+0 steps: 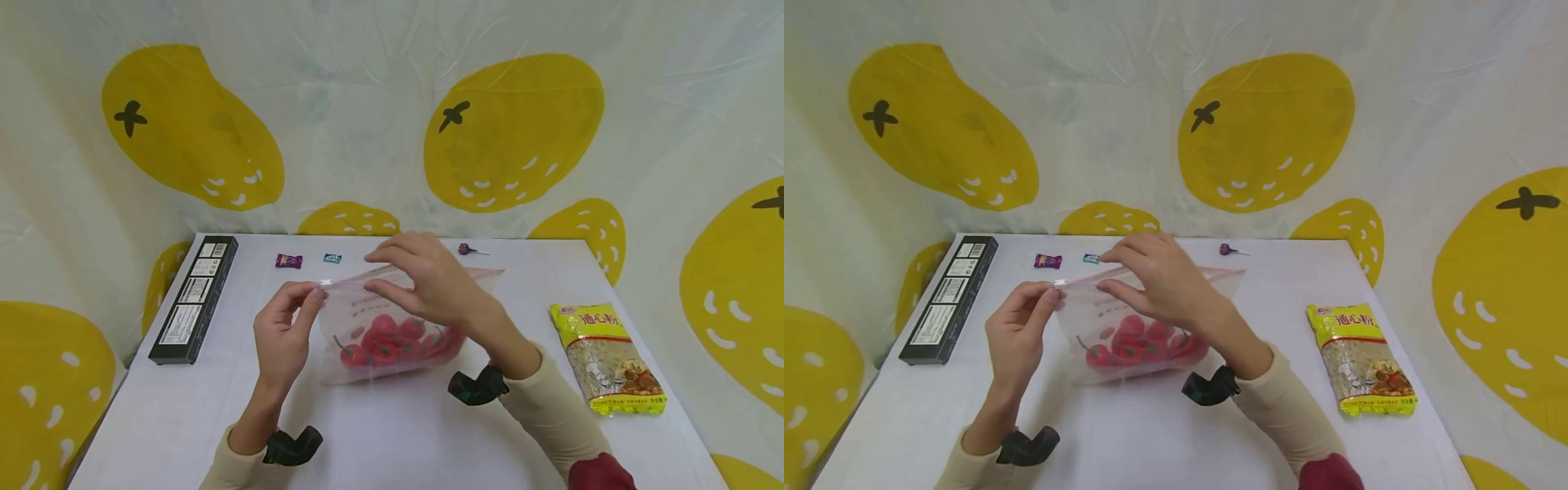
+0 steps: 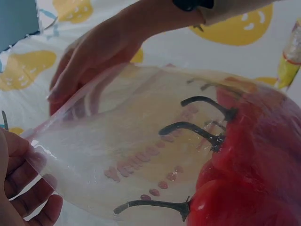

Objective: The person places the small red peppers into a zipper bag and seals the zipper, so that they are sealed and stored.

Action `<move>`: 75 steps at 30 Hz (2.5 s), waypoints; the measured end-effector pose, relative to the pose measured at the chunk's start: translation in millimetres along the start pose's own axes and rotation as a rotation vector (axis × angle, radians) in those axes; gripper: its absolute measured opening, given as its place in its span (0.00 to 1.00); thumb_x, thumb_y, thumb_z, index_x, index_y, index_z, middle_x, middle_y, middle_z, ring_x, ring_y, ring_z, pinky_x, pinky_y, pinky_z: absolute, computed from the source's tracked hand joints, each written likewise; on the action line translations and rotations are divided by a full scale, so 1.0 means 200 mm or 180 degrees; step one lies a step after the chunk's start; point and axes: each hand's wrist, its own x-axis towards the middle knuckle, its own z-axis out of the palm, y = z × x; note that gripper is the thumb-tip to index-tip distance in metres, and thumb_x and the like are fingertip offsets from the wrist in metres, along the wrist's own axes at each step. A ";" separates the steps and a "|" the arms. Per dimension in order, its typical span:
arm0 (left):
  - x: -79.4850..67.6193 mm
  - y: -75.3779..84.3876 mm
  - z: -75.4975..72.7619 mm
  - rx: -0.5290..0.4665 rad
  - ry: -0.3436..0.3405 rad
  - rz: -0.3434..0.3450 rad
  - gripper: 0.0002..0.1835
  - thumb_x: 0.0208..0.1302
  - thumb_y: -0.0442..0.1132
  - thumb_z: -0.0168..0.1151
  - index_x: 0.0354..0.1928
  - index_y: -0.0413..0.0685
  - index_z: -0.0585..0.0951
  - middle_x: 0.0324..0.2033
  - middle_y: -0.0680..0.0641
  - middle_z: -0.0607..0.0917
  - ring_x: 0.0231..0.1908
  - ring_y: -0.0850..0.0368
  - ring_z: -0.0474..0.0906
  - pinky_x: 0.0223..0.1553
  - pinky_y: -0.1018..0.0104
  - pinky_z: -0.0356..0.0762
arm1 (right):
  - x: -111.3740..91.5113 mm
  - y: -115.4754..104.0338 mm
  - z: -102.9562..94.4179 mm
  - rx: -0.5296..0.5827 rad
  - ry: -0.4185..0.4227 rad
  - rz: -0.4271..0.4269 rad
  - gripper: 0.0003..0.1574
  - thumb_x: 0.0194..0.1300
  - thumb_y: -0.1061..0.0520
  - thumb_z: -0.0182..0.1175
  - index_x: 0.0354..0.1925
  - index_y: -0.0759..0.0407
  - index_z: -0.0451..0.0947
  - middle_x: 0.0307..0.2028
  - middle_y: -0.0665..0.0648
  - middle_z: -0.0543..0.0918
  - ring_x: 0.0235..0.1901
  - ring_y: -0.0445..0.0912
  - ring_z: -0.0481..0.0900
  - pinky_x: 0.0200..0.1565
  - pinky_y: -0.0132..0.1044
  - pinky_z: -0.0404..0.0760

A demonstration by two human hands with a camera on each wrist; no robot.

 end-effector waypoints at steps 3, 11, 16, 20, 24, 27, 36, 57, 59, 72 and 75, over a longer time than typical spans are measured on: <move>0.00 0.00 0.00 0.0030 -0.0022 0.0115 0.07 0.63 0.33 0.59 0.42 0.43 0.82 0.33 0.47 0.84 0.35 0.61 0.78 0.40 0.74 0.79 | 0.10 -0.08 0.07 -0.0110 -0.0104 -0.0226 0.16 0.60 0.49 0.64 0.44 0.54 0.81 0.40 0.49 0.83 0.45 0.43 0.79 0.49 0.36 0.75; 0.00 0.00 0.01 -0.0246 0.0060 0.0383 0.07 0.61 0.26 0.57 0.39 0.37 0.80 0.32 0.47 0.82 0.34 0.61 0.80 0.41 0.76 0.80 | 0.17 -0.20 0.18 -0.0586 -0.0280 -0.0285 0.07 0.65 0.51 0.58 0.38 0.50 0.80 0.34 0.46 0.81 0.39 0.41 0.77 0.41 0.32 0.73; -0.02 0.01 0.04 -0.0454 0.0184 0.0156 0.06 0.65 0.29 0.54 0.40 0.33 0.77 0.34 0.48 0.80 0.35 0.58 0.79 0.41 0.75 0.80 | 0.14 -0.21 0.17 -0.0966 -0.0320 -0.0295 0.06 0.66 0.53 0.56 0.39 0.52 0.77 0.35 0.48 0.79 0.38 0.43 0.76 0.37 0.33 0.71; -0.01 0.01 0.02 -0.0692 0.0447 -0.0034 0.09 0.67 0.33 0.53 0.40 0.30 0.75 0.34 0.49 0.79 0.36 0.57 0.78 0.41 0.75 0.78 | 0.08 -0.15 0.13 -0.1105 -0.0380 -0.0137 0.06 0.67 0.53 0.55 0.39 0.53 0.76 0.35 0.49 0.78 0.39 0.45 0.76 0.39 0.35 0.71; 0.01 -0.01 -0.02 -0.1206 0.0606 -0.0146 0.11 0.68 0.33 0.52 0.40 0.26 0.72 0.34 0.45 0.79 0.37 0.53 0.78 0.44 0.73 0.79 | -0.04 -0.04 0.06 -0.1146 -0.0407 0.0143 0.07 0.66 0.53 0.57 0.40 0.54 0.76 0.34 0.50 0.78 0.38 0.46 0.75 0.40 0.37 0.71; 0.02 -0.02 -0.04 -0.1215 0.0612 -0.0238 0.13 0.68 0.35 0.53 0.41 0.27 0.72 0.35 0.45 0.79 0.38 0.52 0.78 0.46 0.72 0.79 | -0.14 0.04 -0.01 -0.1222 -0.0391 0.0330 0.09 0.64 0.52 0.59 0.40 0.54 0.77 0.33 0.51 0.78 0.36 0.47 0.75 0.38 0.37 0.70; 0.10 -0.05 -0.10 -0.0930 0.0774 -0.0310 0.08 0.66 0.36 0.55 0.39 0.35 0.77 0.32 0.52 0.80 0.36 0.57 0.74 0.41 0.74 0.75 | -0.33 0.19 -0.16 -0.1200 -0.0148 0.0690 0.12 0.57 0.54 0.65 0.39 0.55 0.76 0.33 0.51 0.77 0.33 0.47 0.75 0.34 0.38 0.74; 0.16 -0.22 -0.13 -0.0613 -0.0822 -0.0121 0.06 0.66 0.30 0.54 0.39 0.34 0.78 0.47 0.41 0.82 0.54 0.53 0.77 0.57 0.73 0.75 | -0.51 0.26 -0.13 -0.0029 0.0709 0.0890 0.17 0.50 0.70 0.67 0.40 0.65 0.78 0.39 0.56 0.82 0.39 0.42 0.80 0.48 0.13 0.73; 0.12 -0.27 -0.14 -0.0418 -0.1046 -0.0099 0.08 0.66 0.30 0.52 0.35 0.37 0.81 0.46 0.40 0.84 0.54 0.53 0.77 0.56 0.74 0.74 | -0.58 0.25 -0.11 0.0044 0.0528 0.0894 0.18 0.47 0.69 0.69 0.39 0.62 0.80 0.40 0.54 0.83 0.42 0.42 0.81 0.50 0.15 0.73; -0.20 -0.35 -0.19 0.1452 -0.1875 -0.0872 0.15 0.58 0.54 0.64 0.20 0.55 0.82 0.15 0.60 0.79 0.22 0.67 0.71 0.22 0.75 0.69 | -0.97 0.04 0.05 0.0963 -0.0769 0.1126 0.14 0.53 0.57 0.69 0.39 0.47 0.78 0.36 0.44 0.82 0.36 0.34 0.79 0.41 0.24 0.81; -0.24 -0.37 -0.19 0.1562 -0.2146 -0.1037 0.16 0.59 0.54 0.63 0.20 0.55 0.79 0.14 0.59 0.74 0.20 0.65 0.66 0.18 0.75 0.63 | -1.02 0.02 0.12 0.1126 -0.0912 0.1090 0.13 0.54 0.58 0.69 0.39 0.47 0.77 0.35 0.44 0.82 0.35 0.34 0.79 0.38 0.30 0.83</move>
